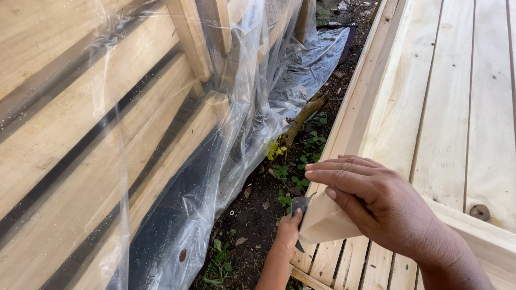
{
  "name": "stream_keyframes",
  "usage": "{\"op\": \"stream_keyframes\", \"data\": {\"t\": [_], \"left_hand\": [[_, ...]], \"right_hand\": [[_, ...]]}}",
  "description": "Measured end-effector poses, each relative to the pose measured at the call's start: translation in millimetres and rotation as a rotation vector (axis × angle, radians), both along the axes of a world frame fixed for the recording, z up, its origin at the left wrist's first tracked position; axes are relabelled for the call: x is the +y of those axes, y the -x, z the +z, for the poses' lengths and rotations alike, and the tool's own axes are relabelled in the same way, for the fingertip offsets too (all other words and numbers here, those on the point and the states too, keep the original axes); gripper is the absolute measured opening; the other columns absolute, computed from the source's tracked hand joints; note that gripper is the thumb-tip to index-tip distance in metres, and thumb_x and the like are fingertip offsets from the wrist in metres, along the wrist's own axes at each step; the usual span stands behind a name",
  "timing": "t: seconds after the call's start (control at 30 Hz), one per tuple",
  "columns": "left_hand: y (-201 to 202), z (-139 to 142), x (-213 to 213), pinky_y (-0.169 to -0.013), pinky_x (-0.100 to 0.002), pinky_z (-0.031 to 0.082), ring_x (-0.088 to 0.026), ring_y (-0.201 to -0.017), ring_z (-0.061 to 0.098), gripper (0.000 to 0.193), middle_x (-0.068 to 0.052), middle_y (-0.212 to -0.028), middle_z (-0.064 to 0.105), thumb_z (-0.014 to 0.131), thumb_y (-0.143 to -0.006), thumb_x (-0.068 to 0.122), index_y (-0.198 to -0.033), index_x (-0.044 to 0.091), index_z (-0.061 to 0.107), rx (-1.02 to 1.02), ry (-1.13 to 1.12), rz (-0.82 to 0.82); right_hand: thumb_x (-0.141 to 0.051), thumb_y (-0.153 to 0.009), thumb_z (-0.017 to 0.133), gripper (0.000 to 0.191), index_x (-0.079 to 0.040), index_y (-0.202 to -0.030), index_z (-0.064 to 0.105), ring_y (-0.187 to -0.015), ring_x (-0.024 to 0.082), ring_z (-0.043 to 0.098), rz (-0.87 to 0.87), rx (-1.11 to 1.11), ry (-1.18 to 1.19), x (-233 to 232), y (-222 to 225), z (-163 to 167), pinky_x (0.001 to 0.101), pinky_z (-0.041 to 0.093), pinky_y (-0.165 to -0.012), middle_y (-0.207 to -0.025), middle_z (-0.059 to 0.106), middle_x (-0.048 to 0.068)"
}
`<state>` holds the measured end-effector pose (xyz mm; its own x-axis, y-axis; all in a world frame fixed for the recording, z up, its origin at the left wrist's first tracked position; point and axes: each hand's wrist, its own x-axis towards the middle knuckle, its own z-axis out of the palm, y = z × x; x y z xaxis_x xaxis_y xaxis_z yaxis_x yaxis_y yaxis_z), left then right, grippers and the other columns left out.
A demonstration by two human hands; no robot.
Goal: The person sands a slatted wooden bench frame outdoors, rubbing a sanding block by hand along the edges, rails, and corner posts of the furniture. They work around the structure, smoothing different sides and corners one after another.
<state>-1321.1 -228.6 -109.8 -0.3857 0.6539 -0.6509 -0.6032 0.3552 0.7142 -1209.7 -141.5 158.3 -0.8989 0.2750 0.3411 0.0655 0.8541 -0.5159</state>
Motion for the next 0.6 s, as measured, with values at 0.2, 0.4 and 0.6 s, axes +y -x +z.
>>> {"op": "stream_keyframes", "data": {"t": [0.2,0.4,0.6], "left_hand": [[-5.4,-18.3,-3.3,-0.079,-0.030,0.053,-0.014,-0.085,0.068,0.044,-0.010,-0.100,0.077,0.056,-0.105,0.038,-0.117,0.000,0.075,0.066,-0.416,0.002],[1.6,-30.6,8.9,-0.081,-0.030,0.054,-0.017,-0.088,0.073,0.042,-0.010,-0.103,0.080,0.059,-0.102,0.037,-0.117,0.002,0.076,-0.061,-0.118,0.083],[9.2,-3.7,15.6,-0.080,-0.034,0.053,-0.017,-0.086,0.072,0.040,-0.009,-0.104,0.078,0.059,-0.102,0.035,-0.123,0.004,0.073,-0.042,-0.178,-0.030]], "right_hand": [[-0.022,-0.096,0.067,0.034,-0.019,-0.128,0.076,-0.106,0.021,0.076,-0.057,-0.160,0.001,1.7,4.7,-4.7,0.0414,0.057,-0.094,-0.113,0.082,0.001],[-0.025,-0.098,0.064,0.033,-0.021,-0.129,0.075,-0.102,0.020,0.076,-0.118,-0.245,-0.041,3.1,4.9,-10.1,0.0408,0.057,-0.092,-0.106,0.082,0.001],[-0.027,-0.098,0.064,0.032,-0.020,-0.128,0.075,-0.101,0.020,0.076,-0.127,-0.234,-0.065,2.2,7.5,-8.6,0.0417,0.055,-0.095,-0.103,0.082,0.001]]}}
